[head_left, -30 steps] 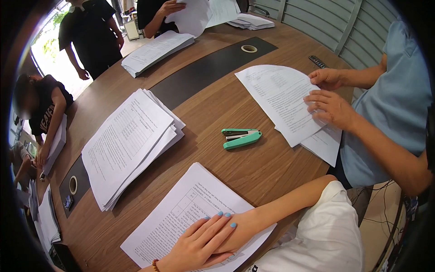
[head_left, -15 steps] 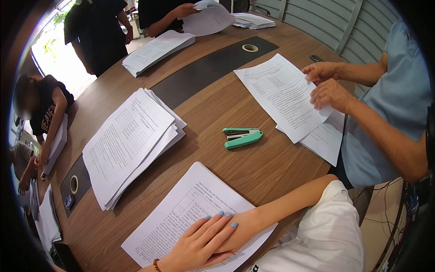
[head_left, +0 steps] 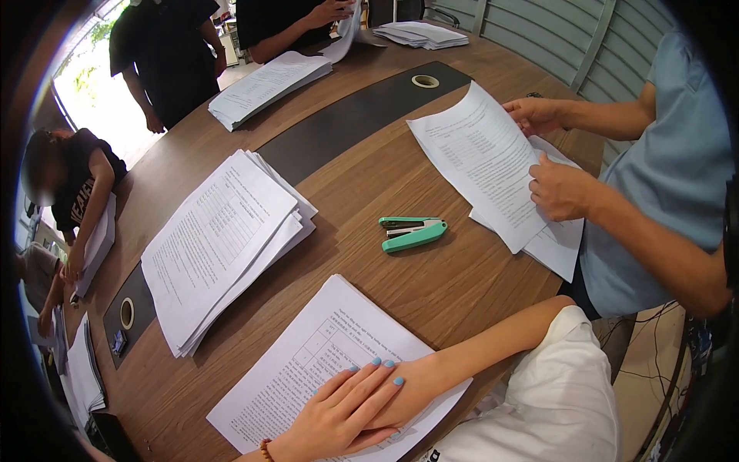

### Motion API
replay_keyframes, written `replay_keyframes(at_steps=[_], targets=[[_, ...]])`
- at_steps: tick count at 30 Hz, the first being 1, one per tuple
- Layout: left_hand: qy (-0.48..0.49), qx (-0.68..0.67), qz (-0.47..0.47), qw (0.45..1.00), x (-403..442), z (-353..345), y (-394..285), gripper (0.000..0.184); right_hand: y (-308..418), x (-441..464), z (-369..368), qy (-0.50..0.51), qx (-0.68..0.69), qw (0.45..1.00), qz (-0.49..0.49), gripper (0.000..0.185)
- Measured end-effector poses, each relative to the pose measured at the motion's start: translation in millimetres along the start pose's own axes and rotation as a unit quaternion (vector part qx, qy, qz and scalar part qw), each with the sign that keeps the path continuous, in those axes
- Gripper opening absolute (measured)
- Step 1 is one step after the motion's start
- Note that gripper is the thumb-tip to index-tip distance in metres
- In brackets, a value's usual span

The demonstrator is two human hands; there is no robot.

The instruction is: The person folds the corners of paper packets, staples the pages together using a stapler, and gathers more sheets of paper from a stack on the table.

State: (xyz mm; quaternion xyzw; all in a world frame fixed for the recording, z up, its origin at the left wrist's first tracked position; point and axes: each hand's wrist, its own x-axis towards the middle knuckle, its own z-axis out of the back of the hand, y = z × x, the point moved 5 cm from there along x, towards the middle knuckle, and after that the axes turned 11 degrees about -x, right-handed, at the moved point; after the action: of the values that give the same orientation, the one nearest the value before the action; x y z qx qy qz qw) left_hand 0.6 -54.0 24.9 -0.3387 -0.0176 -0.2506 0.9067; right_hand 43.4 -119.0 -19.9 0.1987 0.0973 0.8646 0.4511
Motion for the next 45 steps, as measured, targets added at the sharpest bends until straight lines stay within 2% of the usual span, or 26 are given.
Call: replay_keyframes(at_steps=[7,13,15,25,27,45], targets=[[-0.001,-0.005,-0.001,1.0,0.8,0.1,-0.3,0.06,0.0,-0.2,-3.6,-0.015,0.004,1.0,0.0,0.023],[-0.002,-0.003,-0.002,1.0,-0.6,-1.1,1.1,0.061,-1.1,0.5,-4.6,0.03,0.025,0.999,-0.012,0.022],[0.0,-0.001,-0.001,1.0,-0.4,-0.8,0.7,0.061,-0.8,-1.0,-7.2,-0.005,0.009,1.0,-0.002,0.022],[-0.002,-0.001,0.0,1.0,-0.1,-0.7,0.9,0.061,-1.1,-0.7,-0.6,0.007,0.029,0.999,-0.013,0.021],[-0.001,0.002,0.0,1.0,-0.2,-0.6,0.9,0.061,-0.8,-1.1,-3.8,-0.023,0.007,1.0,0.005,0.021],[0.002,0.005,0.001,1.0,-1.5,-2.0,2.3,0.062,-1.3,-0.3,-6.2,-0.011,0.007,1.0,0.004,0.022]])
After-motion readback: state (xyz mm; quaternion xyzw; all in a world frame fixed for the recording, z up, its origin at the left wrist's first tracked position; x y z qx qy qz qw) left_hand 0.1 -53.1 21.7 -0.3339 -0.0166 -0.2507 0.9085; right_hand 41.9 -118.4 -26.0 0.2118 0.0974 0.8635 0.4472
